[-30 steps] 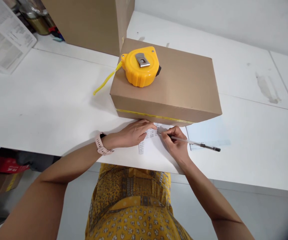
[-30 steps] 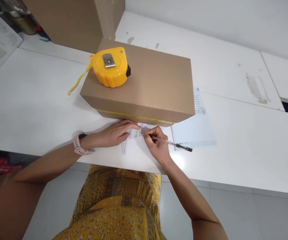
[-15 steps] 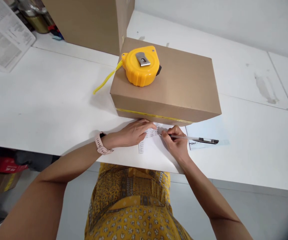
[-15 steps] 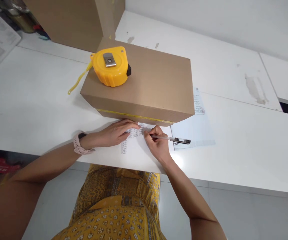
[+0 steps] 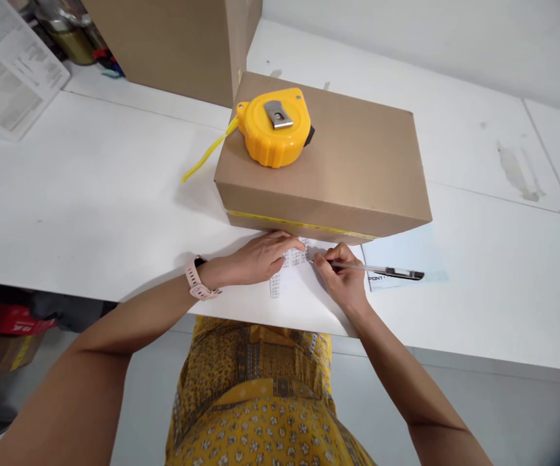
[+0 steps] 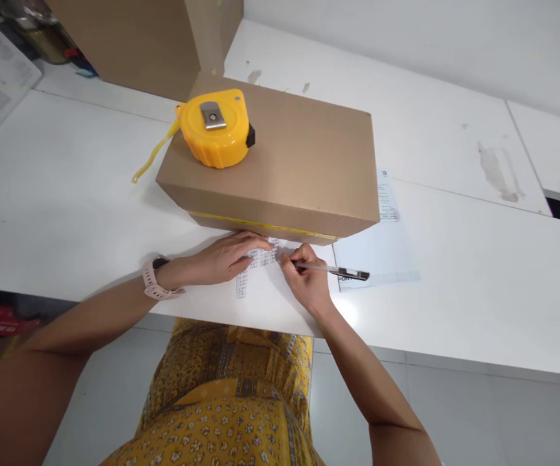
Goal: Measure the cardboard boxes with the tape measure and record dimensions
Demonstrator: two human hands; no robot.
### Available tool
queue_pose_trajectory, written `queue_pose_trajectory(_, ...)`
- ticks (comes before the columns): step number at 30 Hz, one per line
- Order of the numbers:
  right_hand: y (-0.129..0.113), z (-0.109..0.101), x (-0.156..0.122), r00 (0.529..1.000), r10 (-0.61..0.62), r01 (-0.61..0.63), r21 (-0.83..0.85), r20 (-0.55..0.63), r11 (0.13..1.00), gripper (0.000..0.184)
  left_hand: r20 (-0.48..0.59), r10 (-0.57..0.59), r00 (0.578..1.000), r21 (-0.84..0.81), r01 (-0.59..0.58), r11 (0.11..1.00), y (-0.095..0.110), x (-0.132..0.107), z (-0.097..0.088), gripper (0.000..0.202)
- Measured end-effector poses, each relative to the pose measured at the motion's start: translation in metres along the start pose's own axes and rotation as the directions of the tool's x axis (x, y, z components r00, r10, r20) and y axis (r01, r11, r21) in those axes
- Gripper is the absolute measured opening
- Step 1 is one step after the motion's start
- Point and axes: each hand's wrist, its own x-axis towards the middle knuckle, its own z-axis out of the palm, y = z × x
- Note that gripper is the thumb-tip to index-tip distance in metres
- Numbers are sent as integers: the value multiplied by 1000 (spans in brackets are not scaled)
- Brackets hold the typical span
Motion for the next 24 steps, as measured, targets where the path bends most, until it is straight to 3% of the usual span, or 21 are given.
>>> queue_pose_trajectory(24, 1, 0, 1, 1000, 3, -2, 2, -17, 1000, 31, 0, -9, 1000, 4, 9, 1000, 0, 0, 0, 41)
